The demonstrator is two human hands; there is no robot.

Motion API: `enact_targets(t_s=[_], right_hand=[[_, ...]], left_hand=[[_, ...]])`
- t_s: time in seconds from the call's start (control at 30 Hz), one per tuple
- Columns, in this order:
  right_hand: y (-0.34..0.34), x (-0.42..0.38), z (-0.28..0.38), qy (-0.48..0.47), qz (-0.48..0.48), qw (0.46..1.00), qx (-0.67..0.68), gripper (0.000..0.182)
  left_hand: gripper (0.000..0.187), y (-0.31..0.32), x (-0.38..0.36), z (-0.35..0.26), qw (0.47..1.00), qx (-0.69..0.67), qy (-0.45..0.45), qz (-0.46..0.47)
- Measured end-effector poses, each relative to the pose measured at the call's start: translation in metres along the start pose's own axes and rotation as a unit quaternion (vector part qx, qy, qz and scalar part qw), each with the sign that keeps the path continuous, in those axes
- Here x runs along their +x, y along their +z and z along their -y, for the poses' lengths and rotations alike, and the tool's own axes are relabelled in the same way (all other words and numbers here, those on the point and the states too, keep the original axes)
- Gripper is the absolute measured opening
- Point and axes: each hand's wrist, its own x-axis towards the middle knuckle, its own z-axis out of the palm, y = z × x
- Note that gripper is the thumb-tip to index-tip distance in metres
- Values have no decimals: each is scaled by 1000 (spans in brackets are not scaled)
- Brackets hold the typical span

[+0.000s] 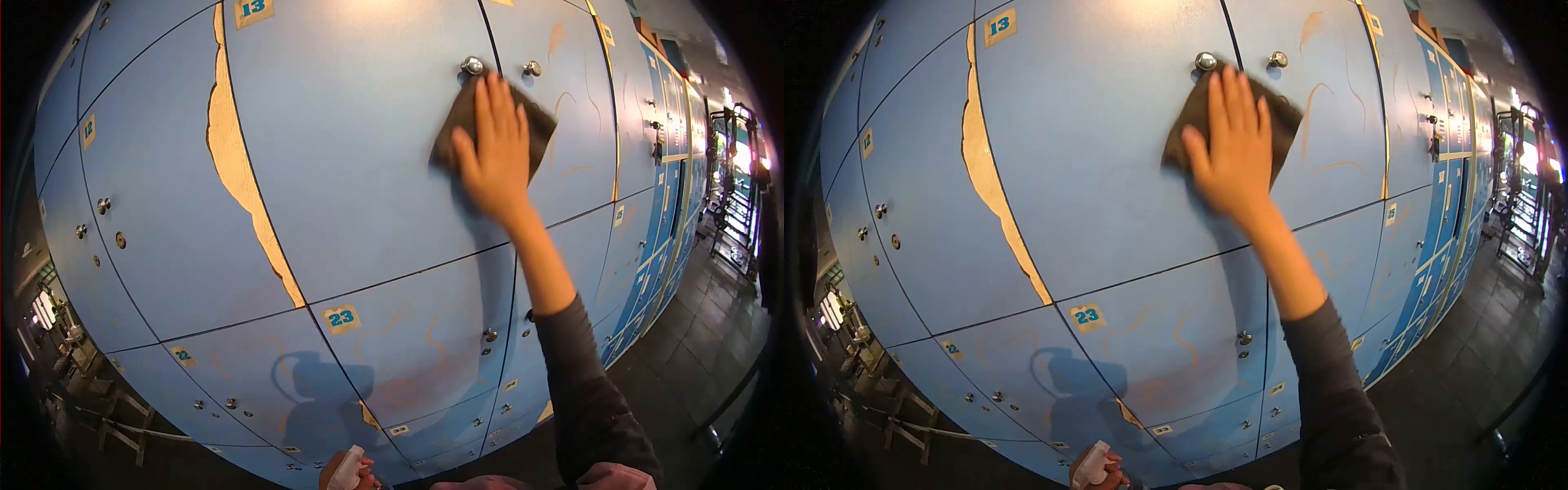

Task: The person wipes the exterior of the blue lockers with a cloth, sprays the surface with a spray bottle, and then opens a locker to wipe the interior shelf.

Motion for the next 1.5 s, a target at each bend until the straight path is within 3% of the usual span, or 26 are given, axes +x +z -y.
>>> enact_targets(t_s=[0.1,0.17,0.27,0.4,0.47,0.57,0.6,0.63,0.67,0.77,0.87,0.97,1.03,1.07,1.1,1.13,1.2,1.37,1.4,1.47,1.5], right_hand=[[-18,-75,54,-9,123,991,59,78],[-27,-128,98,-63,241,963,99,81],[-20,-132,115,-163,202,962,89,71],[-7,-49,106,-137,163,970,119,70],[14,8,95,-123,75,984,101,69],[60,103,68,-99,-76,989,73,65],[70,133,56,-96,-85,990,59,65],[64,166,51,-61,-1,998,3,66],[64,188,38,-43,11,999,-9,70],[64,232,5,44,29,998,-27,71],[61,228,-2,120,16,991,-55,72],[56,207,16,188,13,982,-28,74],[57,184,32,205,-15,978,-29,75],[59,172,36,190,-4,981,-41,75],[79,157,35,145,-46,977,-151,72],[59,135,52,100,-47,992,-63,71],[58,96,68,-4,-99,995,-8,63],[14,-17,121,-202,133,965,103,68],[11,-19,123,-287,101,949,83,69],[22,3,118,-247,97,952,154,64],[33,26,116,-253,44,954,153,60]], left_hand=[[33,2,2,0,997,50,61,14],[34,2,3,0,993,87,76,29],[37,2,-1,0,998,41,49,8],[39,4,2,-8,1000,-28,4,-4],[40,6,3,-15,999,-46,-22,4],[39,-20,15,16,998,2,55,-28],[40,-17,13,11,999,1,42,-12],[41,-10,9,4,1000,0,29,3],[42,-7,5,0,1000,-1,15,17],[43,-14,8,3,998,4,56,22],[47,-12,0,-6,995,3,101,7],[51,-25,1,1,999,-8,-8,-33],[54,-32,4,17,999,0,46,-29],[55,-34,5,22,997,4,73,-25],[54,-30,7,19,997,-6,75,-4],[53,-25,7,12,997,-17,77,17],[50,-19,11,5,995,10,95,42],[42,-15,20,-7,978,110,129,121],[41,-15,22,-4,989,57,81,107],[40,-16,25,6,996,-50,-16,72],[41,-14,21,2,996,-48,10,81]])
